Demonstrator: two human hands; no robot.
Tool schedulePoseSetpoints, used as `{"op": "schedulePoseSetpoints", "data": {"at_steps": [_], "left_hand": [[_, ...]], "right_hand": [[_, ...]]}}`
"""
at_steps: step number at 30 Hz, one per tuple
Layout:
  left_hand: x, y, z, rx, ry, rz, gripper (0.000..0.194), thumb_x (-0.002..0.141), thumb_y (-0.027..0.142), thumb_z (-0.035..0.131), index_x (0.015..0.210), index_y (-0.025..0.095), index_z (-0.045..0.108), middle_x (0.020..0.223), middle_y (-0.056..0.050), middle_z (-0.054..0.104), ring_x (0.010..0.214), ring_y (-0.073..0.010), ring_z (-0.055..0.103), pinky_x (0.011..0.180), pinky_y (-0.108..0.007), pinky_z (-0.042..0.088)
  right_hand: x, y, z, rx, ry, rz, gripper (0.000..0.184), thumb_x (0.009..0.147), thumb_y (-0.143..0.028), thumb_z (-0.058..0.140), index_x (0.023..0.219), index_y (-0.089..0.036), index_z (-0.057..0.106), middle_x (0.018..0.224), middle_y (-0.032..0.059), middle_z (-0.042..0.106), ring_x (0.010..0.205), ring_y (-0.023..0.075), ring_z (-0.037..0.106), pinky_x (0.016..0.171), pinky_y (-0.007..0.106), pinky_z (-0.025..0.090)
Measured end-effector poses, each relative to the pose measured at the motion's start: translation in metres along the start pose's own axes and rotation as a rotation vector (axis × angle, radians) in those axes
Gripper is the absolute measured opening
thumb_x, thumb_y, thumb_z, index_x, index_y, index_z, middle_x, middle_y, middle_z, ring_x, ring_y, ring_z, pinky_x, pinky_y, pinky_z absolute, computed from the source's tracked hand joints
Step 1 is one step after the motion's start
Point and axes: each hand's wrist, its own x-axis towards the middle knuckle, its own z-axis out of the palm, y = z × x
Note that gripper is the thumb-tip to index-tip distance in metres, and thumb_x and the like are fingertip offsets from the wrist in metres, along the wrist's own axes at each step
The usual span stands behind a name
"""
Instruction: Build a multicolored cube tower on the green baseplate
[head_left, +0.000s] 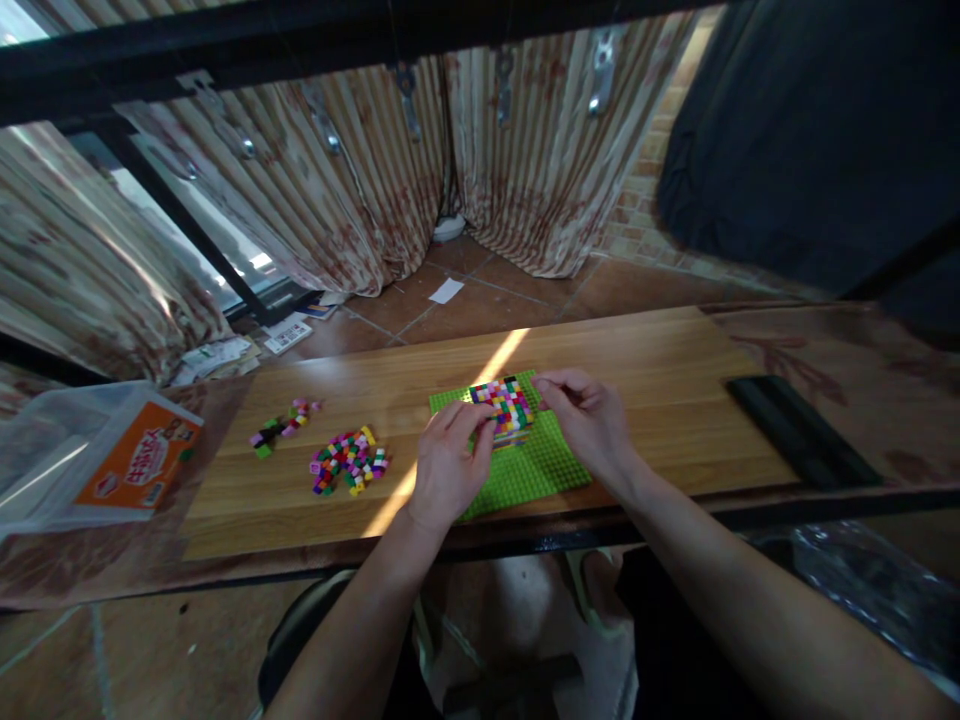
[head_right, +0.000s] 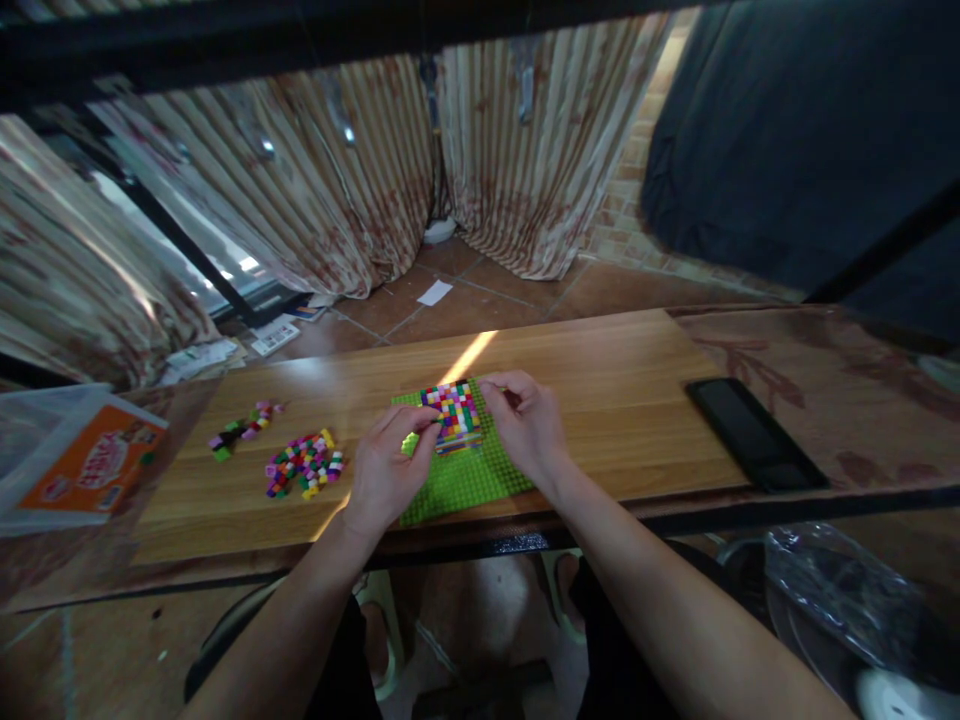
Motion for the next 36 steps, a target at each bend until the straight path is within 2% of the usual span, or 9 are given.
{"op": "schedulePoseSetpoints", "data": {"at_steps": [5, 10, 13, 18, 22, 29, 36], "left_hand": [[0.0, 0.002, 0.0, -0.07, 0.018, -0.049, 0.012, 0.087, 0.018, 0.056, 0.097, 0.021, 0.062, 0.089, -0.002, 0.066, 0.083, -0.014, 0.063, 0.077, -0.029, 0.052], [0.0, 0.002, 0.002, -0.071, 0.043, -0.081, 0.013, 0.086, 0.018, 0.058, 0.098, 0.021, 0.062, 0.088, -0.001, 0.064, 0.082, -0.0136, 0.062, 0.076, -0.028, 0.051], [0.0, 0.002, 0.003, -0.082, 0.055, -0.102, 0.017, 0.085, 0.018, 0.06, 0.101, 0.021, 0.061, 0.087, -0.001, 0.063, 0.081, -0.013, 0.061, 0.075, -0.027, 0.05], [0.0, 0.002, 0.003, -0.095, 0.062, -0.117, 0.017, 0.085, 0.018, 0.061, 0.102, 0.02, 0.061, 0.087, 0.0, 0.062, 0.08, -0.0125, 0.06, 0.075, -0.026, 0.049], [0.0, 0.001, 0.003, -0.111, 0.061, -0.115, 0.017, 0.086, 0.021, 0.06, 0.103, 0.021, 0.061, 0.087, 0.0, 0.062, 0.08, -0.0128, 0.059, 0.074, -0.027, 0.049], [0.0, -0.001, 0.004, -0.153, 0.062, -0.139, 0.017, 0.086, 0.021, 0.061, 0.103, 0.02, 0.061, 0.089, -0.001, 0.062, 0.081, -0.0129, 0.059, 0.075, -0.027, 0.049], [-0.001, -0.005, 0.006, -0.169, 0.072, -0.136, 0.017, 0.088, 0.028, 0.06, 0.103, 0.021, 0.062, 0.088, -0.001, 0.061, 0.079, -0.013, 0.058, 0.073, -0.027, 0.049]], "right_hand": [[-0.001, -0.001, 0.0, -0.002, -0.004, -0.013, 0.016, 0.083, -0.034, 0.062, 0.078, -0.022, 0.072, 0.072, 0.0005, 0.069, 0.066, 0.0143, 0.062, 0.063, 0.03, 0.05], [-0.004, -0.003, 0.001, -0.039, -0.049, -0.08, 0.016, 0.083, -0.033, 0.064, 0.093, -0.024, 0.072, 0.091, 0.0029, 0.07, 0.078, 0.0161, 0.064, 0.071, 0.034, 0.053], [-0.009, -0.009, 0.003, -0.095, -0.127, -0.186, 0.02, 0.083, -0.03, 0.064, 0.102, -0.028, 0.071, 0.104, 0.0043, 0.067, 0.093, 0.0192, 0.064, 0.078, 0.037, 0.054], [-0.017, -0.017, 0.006, -0.225, -0.22, -0.458, 0.023, 0.086, -0.015, 0.056, 0.095, -0.029, 0.072, 0.115, 0.0058, 0.061, 0.109, 0.0225, 0.058, 0.094, 0.045, 0.049], [-0.019, -0.016, 0.007, -0.365, -0.265, -0.575, 0.03, 0.086, -0.01, 0.053, 0.096, -0.03, 0.072, 0.12, 0.0057, 0.06, 0.112, 0.0249, 0.055, 0.095, 0.049, 0.047], [-0.017, -0.012, 0.004, -0.528, -0.282, -0.642, 0.027, 0.088, -0.011, 0.052, 0.097, -0.028, 0.072, 0.125, 0.0069, 0.057, 0.111, 0.0247, 0.053, 0.092, 0.046, 0.047], [-0.015, -0.018, 0.002, -0.695, -0.292, -0.707, 0.024, 0.089, -0.014, 0.054, 0.099, -0.026, 0.073, 0.123, 0.0079, 0.059, 0.109, 0.0257, 0.051, 0.089, 0.042, 0.047]]}}
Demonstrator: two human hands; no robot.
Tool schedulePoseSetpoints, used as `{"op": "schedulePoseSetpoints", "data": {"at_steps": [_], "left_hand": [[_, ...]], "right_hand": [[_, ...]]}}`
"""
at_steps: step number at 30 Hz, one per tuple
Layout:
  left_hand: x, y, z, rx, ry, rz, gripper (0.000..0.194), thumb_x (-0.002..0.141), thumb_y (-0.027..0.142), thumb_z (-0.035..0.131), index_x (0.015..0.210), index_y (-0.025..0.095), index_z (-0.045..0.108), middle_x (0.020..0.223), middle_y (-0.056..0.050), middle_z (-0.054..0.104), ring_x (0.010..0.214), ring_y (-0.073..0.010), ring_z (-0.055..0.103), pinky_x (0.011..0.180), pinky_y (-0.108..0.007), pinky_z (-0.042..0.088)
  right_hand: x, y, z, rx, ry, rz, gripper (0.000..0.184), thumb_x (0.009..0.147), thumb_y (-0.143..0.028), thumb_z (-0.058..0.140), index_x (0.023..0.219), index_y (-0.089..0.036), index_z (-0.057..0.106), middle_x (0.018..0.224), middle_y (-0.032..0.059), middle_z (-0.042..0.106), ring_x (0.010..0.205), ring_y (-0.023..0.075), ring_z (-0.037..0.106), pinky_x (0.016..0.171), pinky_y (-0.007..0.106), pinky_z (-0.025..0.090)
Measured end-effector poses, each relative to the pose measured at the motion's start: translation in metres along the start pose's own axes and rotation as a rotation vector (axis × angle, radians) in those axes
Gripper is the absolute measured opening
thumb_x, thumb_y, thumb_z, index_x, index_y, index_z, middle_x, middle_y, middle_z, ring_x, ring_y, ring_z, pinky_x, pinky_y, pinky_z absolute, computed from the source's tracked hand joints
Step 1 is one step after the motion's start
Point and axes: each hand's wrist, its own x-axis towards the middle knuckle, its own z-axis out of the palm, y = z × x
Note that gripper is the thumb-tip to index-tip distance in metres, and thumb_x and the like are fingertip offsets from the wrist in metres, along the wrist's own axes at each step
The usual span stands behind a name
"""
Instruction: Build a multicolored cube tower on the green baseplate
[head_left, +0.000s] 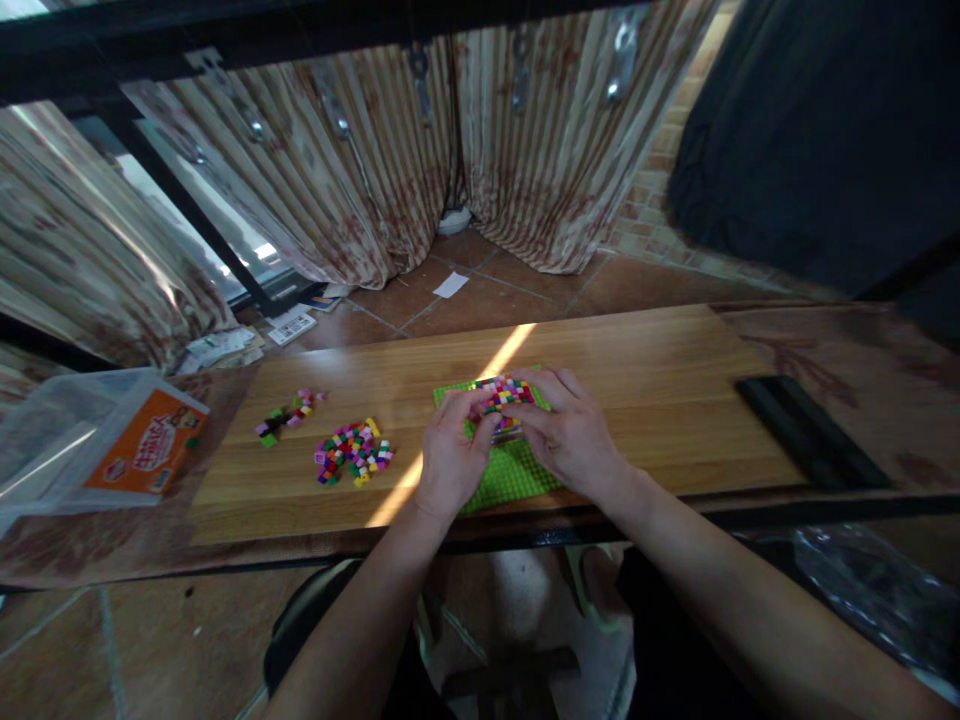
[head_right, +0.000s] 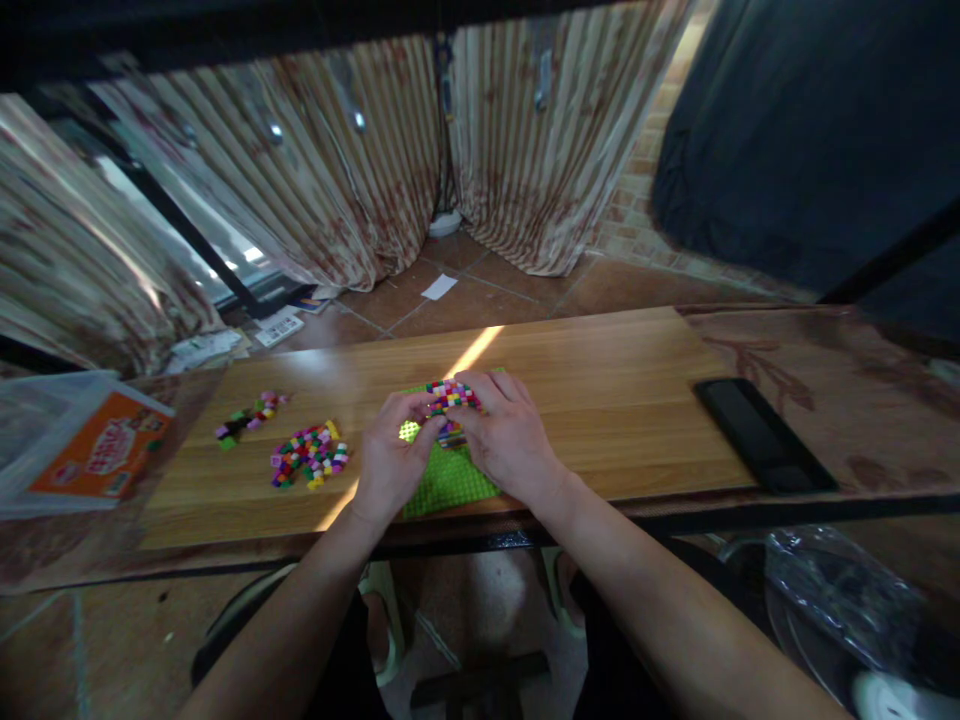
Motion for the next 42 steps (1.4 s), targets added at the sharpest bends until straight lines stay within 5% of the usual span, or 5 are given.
{"op": "schedulePoseSetpoints", "data": {"at_steps": [13, 26, 33, 42], "left_hand": [[-0.001, -0.003, -0.001, -0.099, -0.036, -0.063, 0.015, 0.087, 0.027, 0.058, 0.1, 0.02, 0.063, 0.089, -0.002, 0.061, 0.082, -0.0134, 0.058, 0.077, -0.028, 0.049], [0.003, 0.0, 0.015, -0.531, 0.062, -0.455, 0.022, 0.069, 0.019, 0.069, 0.091, 0.018, 0.066, 0.082, 0.0, 0.064, 0.068, -0.0094, 0.055, 0.065, -0.022, 0.046], [0.004, 0.009, 0.016, -0.607, 0.117, -0.572, 0.022, 0.064, 0.017, 0.07, 0.086, 0.019, 0.067, 0.063, 0.005, 0.055, 0.056, -0.0068, 0.046, 0.055, -0.018, 0.038], [0.005, 0.006, 0.019, -0.647, 0.126, -0.575, 0.024, 0.063, 0.02, 0.071, 0.086, 0.018, 0.066, 0.08, 0.002, 0.063, 0.064, -0.0069, 0.052, 0.06, -0.019, 0.042]], "right_hand": [[0.006, -0.005, -0.009, -0.166, -0.016, -0.049, 0.022, 0.085, -0.012, 0.059, 0.091, -0.028, 0.074, 0.122, 0.0045, 0.062, 0.114, 0.0261, 0.048, 0.097, 0.044, 0.038], [-0.001, -0.001, -0.003, 0.022, 0.012, 0.041, 0.027, 0.084, -0.009, 0.058, 0.093, -0.029, 0.074, 0.12, 0.0047, 0.062, 0.111, 0.0255, 0.052, 0.093, 0.045, 0.044], [0.0, 0.0, 0.008, 0.475, 0.148, 0.371, 0.023, 0.085, -0.016, 0.057, 0.102, -0.026, 0.069, 0.11, 0.0056, 0.065, 0.105, 0.0217, 0.061, 0.093, 0.044, 0.049], [0.0, 0.001, 0.032, 0.684, 0.199, 0.7, 0.037, 0.07, -0.026, 0.07, 0.107, -0.024, 0.065, 0.108, 0.0071, 0.064, 0.098, 0.0221, 0.061, 0.087, 0.043, 0.051]]}}
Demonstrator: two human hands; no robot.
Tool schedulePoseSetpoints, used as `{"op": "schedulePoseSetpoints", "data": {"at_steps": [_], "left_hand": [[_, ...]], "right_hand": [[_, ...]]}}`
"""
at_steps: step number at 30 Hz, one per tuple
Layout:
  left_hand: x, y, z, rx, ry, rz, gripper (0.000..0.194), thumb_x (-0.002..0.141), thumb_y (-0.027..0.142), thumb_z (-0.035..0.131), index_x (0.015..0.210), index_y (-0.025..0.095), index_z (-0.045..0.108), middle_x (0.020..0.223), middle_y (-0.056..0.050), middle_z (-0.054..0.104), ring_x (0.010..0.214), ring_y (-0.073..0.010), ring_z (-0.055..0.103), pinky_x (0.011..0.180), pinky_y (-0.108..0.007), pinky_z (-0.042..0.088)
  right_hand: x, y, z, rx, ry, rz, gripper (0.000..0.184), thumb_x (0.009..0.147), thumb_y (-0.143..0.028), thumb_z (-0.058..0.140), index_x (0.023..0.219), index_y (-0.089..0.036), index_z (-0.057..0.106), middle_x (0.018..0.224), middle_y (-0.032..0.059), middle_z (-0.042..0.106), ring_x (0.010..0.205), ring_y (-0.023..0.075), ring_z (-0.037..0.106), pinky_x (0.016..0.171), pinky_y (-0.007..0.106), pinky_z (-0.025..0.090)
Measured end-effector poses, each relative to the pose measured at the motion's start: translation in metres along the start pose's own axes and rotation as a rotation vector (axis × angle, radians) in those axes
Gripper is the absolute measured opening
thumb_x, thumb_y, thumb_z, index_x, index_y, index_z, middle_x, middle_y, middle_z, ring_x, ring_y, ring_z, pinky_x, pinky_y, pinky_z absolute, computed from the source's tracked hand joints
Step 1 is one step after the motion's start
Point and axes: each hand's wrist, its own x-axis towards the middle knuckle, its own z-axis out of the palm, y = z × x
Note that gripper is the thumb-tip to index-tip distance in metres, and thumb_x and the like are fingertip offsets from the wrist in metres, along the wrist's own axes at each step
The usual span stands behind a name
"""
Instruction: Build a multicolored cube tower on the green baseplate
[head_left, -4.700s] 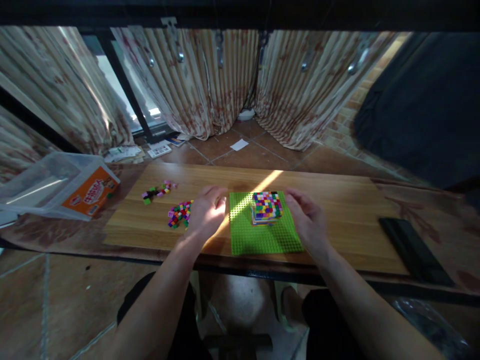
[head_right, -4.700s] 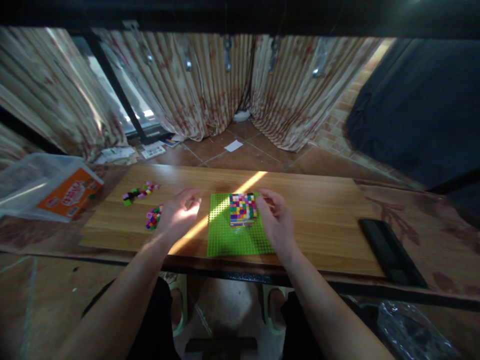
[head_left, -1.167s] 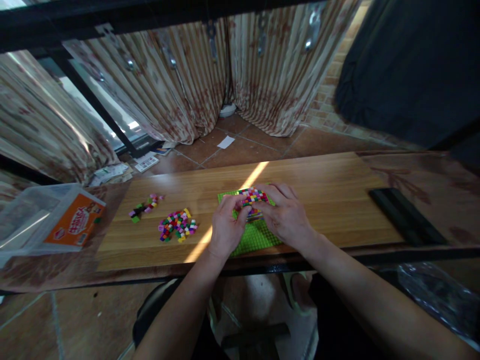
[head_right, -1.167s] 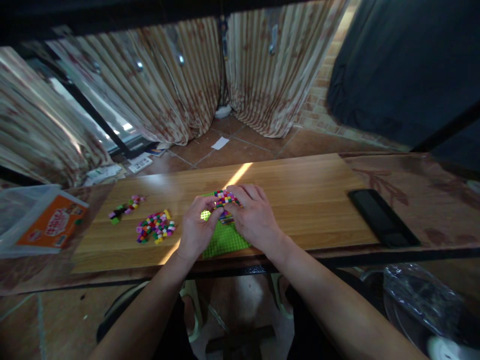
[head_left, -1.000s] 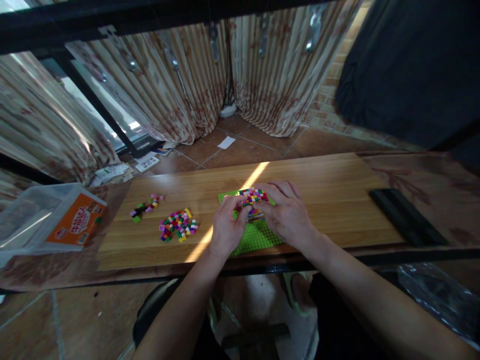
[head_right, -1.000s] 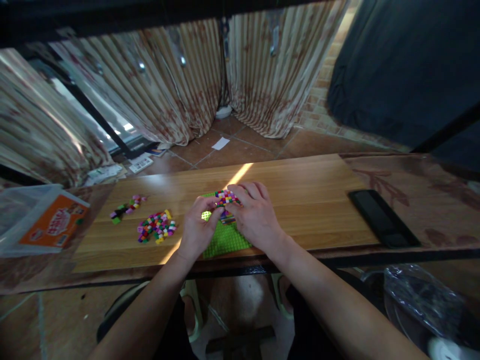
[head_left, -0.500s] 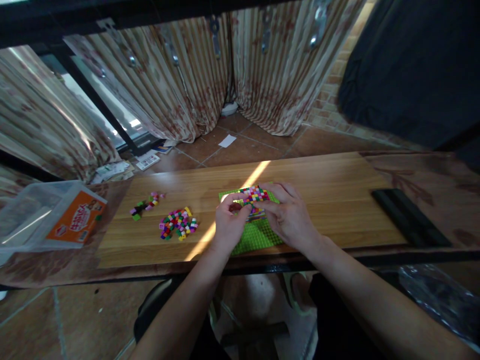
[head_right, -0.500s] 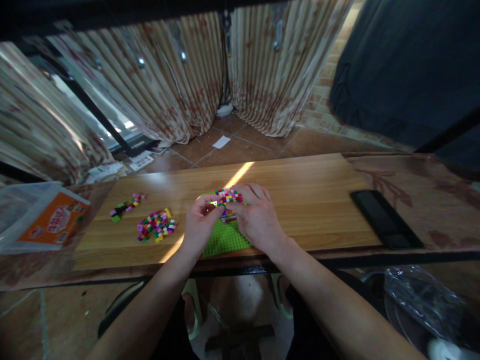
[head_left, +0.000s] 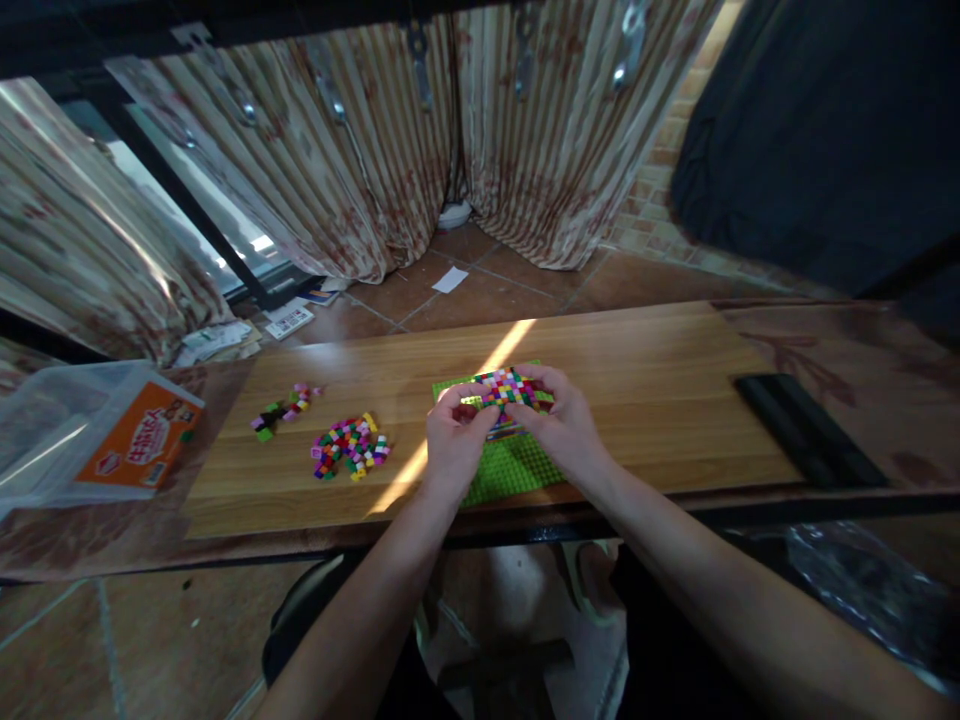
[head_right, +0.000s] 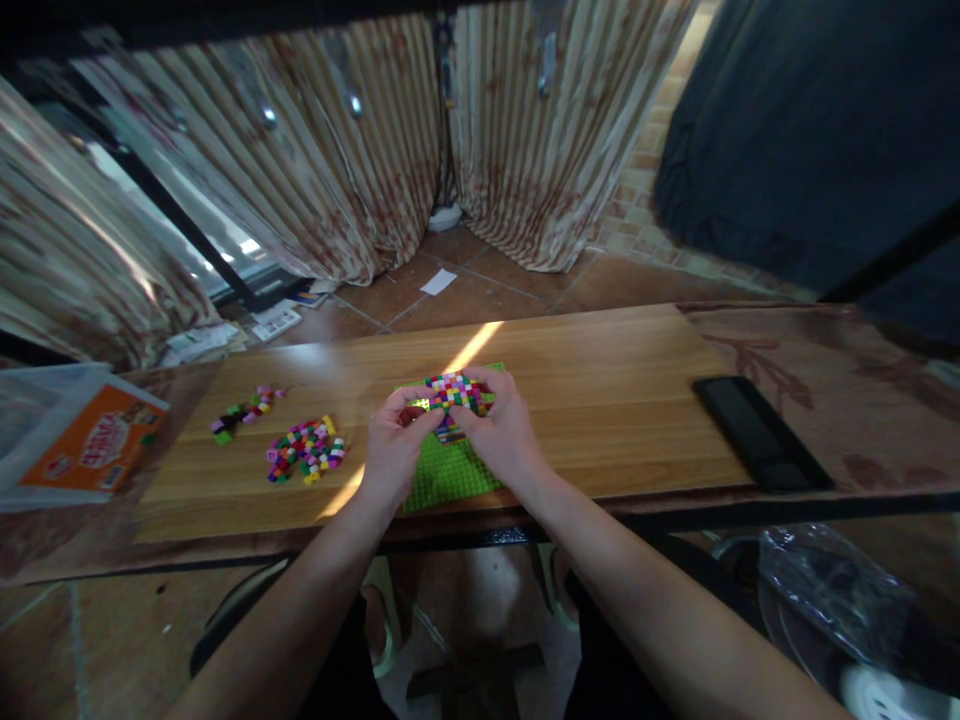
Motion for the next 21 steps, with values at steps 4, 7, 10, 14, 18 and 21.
{"op": "schedulePoseSetpoints", "data": {"at_steps": [4, 7, 10, 14, 18, 21], "left_hand": [[0.0006, -0.0022, 0.0003, 0.009, -0.007, -0.011, 0.025, 0.064, 0.021, 0.07, 0.088, 0.018, 0.066, 0.079, 0.002, 0.063, 0.066, -0.0085, 0.055, 0.062, -0.021, 0.045], [0.0003, -0.0035, 0.0011, 0.015, -0.013, -0.009, 0.024, 0.065, 0.021, 0.068, 0.088, 0.019, 0.064, 0.077, 0.002, 0.063, 0.066, -0.0091, 0.057, 0.064, -0.022, 0.047], [0.0002, -0.0044, 0.0023, 0.04, -0.009, 0.002, 0.022, 0.067, 0.02, 0.066, 0.089, 0.019, 0.063, 0.073, 0.003, 0.063, 0.065, -0.0095, 0.057, 0.063, -0.021, 0.047], [0.0001, -0.005, 0.004, 0.056, 0.008, 0.002, 0.023, 0.068, 0.02, 0.066, 0.09, 0.019, 0.063, 0.071, 0.003, 0.063, 0.063, -0.0093, 0.056, 0.061, -0.021, 0.046], [-0.0031, -0.0052, 0.0043, 0.056, -0.001, 0.024, 0.022, 0.069, 0.021, 0.067, 0.091, 0.019, 0.064, 0.075, 0.002, 0.064, 0.065, -0.0098, 0.057, 0.062, -0.021, 0.047], [-0.0035, -0.0049, -0.0011, 0.06, -0.026, 0.067, 0.023, 0.073, 0.026, 0.067, 0.094, 0.018, 0.066, 0.08, 0.0, 0.067, 0.067, -0.0103, 0.058, 0.064, -0.022, 0.047]], "right_hand": [[0.0011, 0.0047, 0.0035, 0.02, -0.003, 0.035, 0.038, 0.068, -0.027, 0.07, 0.106, -0.021, 0.065, 0.108, 0.0084, 0.064, 0.098, 0.0225, 0.061, 0.084, 0.041, 0.052], [0.0006, 0.0038, 0.0054, -0.012, 0.028, 0.014, 0.036, 0.068, -0.025, 0.067, 0.104, -0.02, 0.066, 0.105, 0.0086, 0.064, 0.096, 0.0219, 0.061, 0.084, 0.041, 0.051], [-0.0003, 0.001, 0.0083, -0.035, 0.056, -0.014, 0.033, 0.069, -0.022, 0.064, 0.102, -0.019, 0.067, 0.104, 0.0081, 0.065, 0.095, 0.0209, 0.062, 0.084, 0.04, 0.051], [0.0, -0.0013, 0.0104, -0.053, 0.065, -0.05, 0.03, 0.07, -0.02, 0.061, 0.099, -0.02, 0.068, 0.103, 0.0077, 0.065, 0.095, 0.0206, 0.062, 0.084, 0.039, 0.051], [-0.0005, 0.0003, 0.007, -0.086, 0.033, -0.095, 0.028, 0.072, -0.022, 0.062, 0.1, -0.021, 0.067, 0.103, 0.0076, 0.066, 0.098, 0.0216, 0.062, 0.086, 0.041, 0.051], [-0.0014, 0.001, 0.0029, 0.008, -0.006, -0.033, 0.03, 0.075, -0.03, 0.066, 0.104, -0.021, 0.066, 0.105, 0.0082, 0.066, 0.096, 0.0214, 0.063, 0.08, 0.039, 0.054]]}}
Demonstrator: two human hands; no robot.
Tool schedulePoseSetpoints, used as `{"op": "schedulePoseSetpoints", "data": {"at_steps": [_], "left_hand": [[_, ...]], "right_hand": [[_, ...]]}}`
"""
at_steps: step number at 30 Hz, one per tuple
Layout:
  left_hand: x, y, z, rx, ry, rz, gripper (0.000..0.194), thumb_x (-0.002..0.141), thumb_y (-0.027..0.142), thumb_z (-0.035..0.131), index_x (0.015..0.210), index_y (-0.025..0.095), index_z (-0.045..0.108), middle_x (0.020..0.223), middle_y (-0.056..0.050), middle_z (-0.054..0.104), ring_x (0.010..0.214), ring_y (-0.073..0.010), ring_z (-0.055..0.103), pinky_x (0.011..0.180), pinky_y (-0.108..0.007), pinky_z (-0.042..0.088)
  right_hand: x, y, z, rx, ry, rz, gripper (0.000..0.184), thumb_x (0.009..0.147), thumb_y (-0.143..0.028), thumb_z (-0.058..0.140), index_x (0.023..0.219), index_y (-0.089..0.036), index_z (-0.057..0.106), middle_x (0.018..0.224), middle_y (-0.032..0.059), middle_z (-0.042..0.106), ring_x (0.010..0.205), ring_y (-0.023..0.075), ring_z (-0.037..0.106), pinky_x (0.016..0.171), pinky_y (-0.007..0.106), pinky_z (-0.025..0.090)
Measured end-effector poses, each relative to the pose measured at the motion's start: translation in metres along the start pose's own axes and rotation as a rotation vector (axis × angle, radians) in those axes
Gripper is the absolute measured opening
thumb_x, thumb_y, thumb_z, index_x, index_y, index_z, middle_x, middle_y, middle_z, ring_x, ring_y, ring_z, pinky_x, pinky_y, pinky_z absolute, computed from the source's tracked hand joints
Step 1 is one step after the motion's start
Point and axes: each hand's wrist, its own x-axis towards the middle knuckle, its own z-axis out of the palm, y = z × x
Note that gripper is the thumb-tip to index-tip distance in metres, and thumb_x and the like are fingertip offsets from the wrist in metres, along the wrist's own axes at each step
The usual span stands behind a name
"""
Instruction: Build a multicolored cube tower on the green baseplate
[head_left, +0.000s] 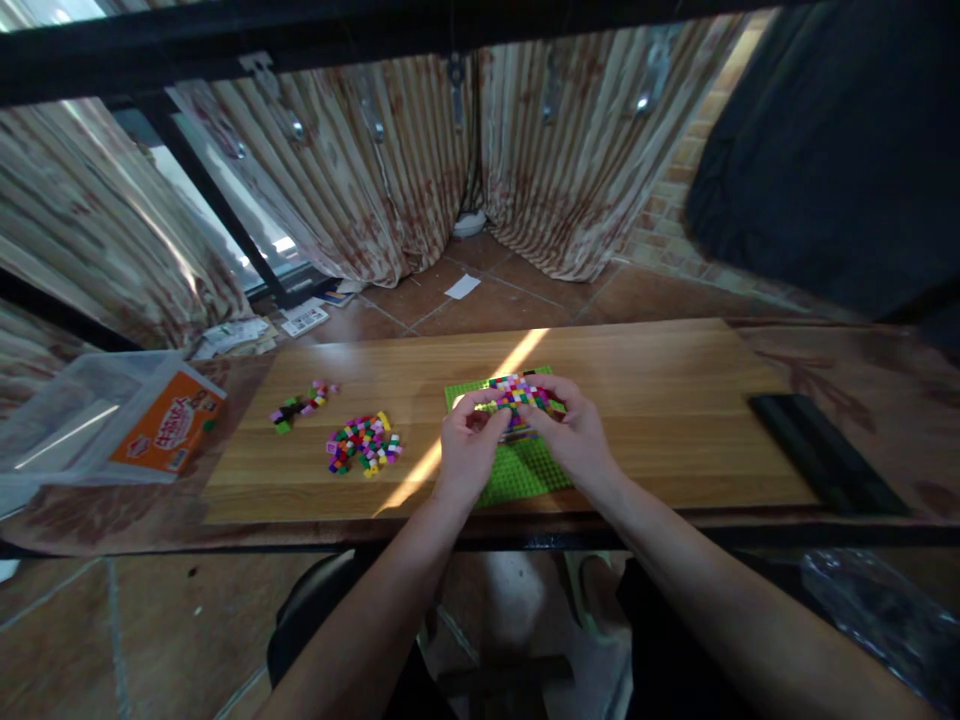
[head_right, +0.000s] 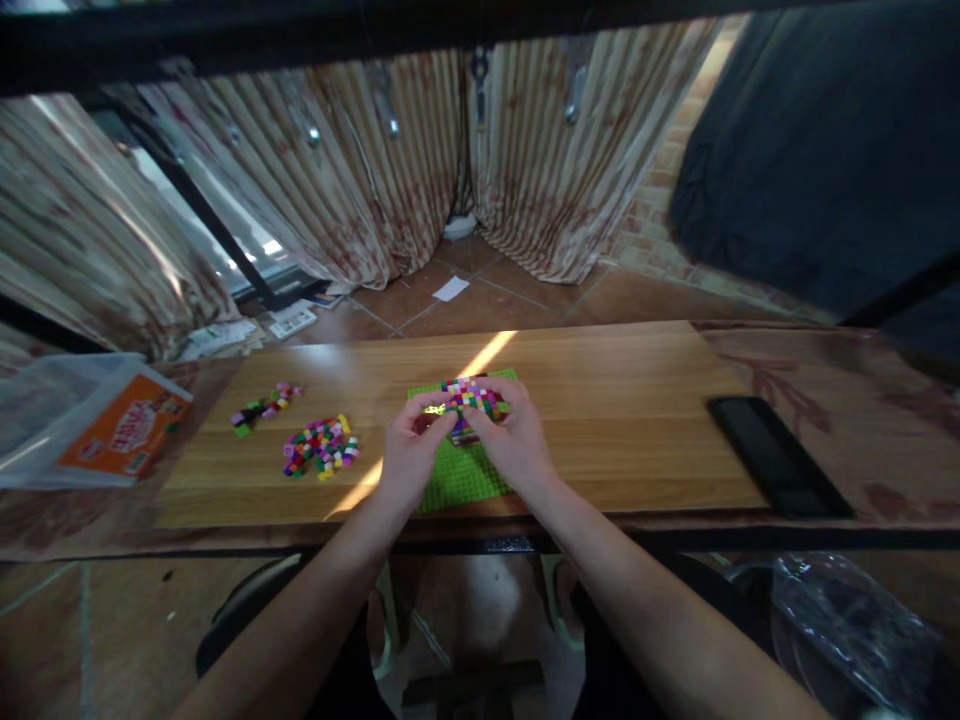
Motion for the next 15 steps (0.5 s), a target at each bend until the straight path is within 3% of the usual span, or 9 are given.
{"op": "schedulePoseSetpoints", "data": {"at_steps": [3, 5, 6, 11, 15], "left_hand": [[0.009, 0.001, -0.018, 0.103, 0.046, 0.034, 0.024, 0.076, 0.028, 0.065, 0.097, 0.018, 0.068, 0.081, -0.002, 0.067, 0.065, -0.01, 0.057, 0.063, -0.023, 0.048], [0.021, 0.004, -0.04, 0.234, 0.135, 0.094, 0.02, 0.076, 0.024, 0.062, 0.094, 0.018, 0.068, 0.086, -0.003, 0.068, 0.07, -0.0113, 0.06, 0.067, -0.024, 0.049], [0.028, 0.006, -0.054, 0.329, 0.125, 0.111, 0.02, 0.076, 0.022, 0.06, 0.094, 0.019, 0.069, 0.088, -0.004, 0.069, 0.074, -0.0127, 0.061, 0.07, -0.025, 0.049], [0.05, 0.019, -0.126, 0.889, 0.107, 0.126, 0.018, 0.076, 0.014, 0.053, 0.084, 0.017, 0.069, 0.079, -0.006, 0.07, 0.074, -0.0169, 0.062, 0.073, -0.03, 0.048], [0.048, 0.02, -0.157, 1.139, 0.123, 0.058, 0.023, 0.075, 0.014, 0.055, 0.092, 0.017, 0.07, 0.09, -0.009, 0.072, 0.083, -0.0208, 0.064, 0.078, -0.033, 0.049]], "right_hand": [[0.001, -0.002, -0.004, 0.154, 0.031, 0.125, 0.032, 0.075, -0.036, 0.069, 0.103, -0.02, 0.066, 0.101, 0.0078, 0.068, 0.086, 0.0191, 0.066, 0.073, 0.037, 0.056], [0.002, -0.004, -0.007, 0.204, 0.066, 0.184, 0.031, 0.074, -0.037, 0.07, 0.1, -0.02, 0.067, 0.096, 0.0065, 0.07, 0.081, 0.0179, 0.066, 0.071, 0.035, 0.056], [0.003, -0.005, -0.008, 0.212, 0.083, 0.202, 0.03, 0.074, -0.037, 0.071, 0.099, -0.02, 0.068, 0.094, 0.0057, 0.07, 0.079, 0.0175, 0.066, 0.071, 0.035, 0.056], [0.005, -0.006, -0.015, 0.207, 0.11, 0.216, 0.025, 0.073, -0.036, 0.072, 0.093, -0.022, 0.071, 0.088, 0.0035, 0.072, 0.075, 0.0167, 0.066, 0.069, 0.032, 0.055], [0.004, -0.007, -0.016, 0.182, 0.105, 0.211, 0.023, 0.072, -0.036, 0.073, 0.089, -0.022, 0.073, 0.083, 0.0034, 0.073, 0.072, 0.017, 0.067, 0.067, 0.032, 0.056]]}}
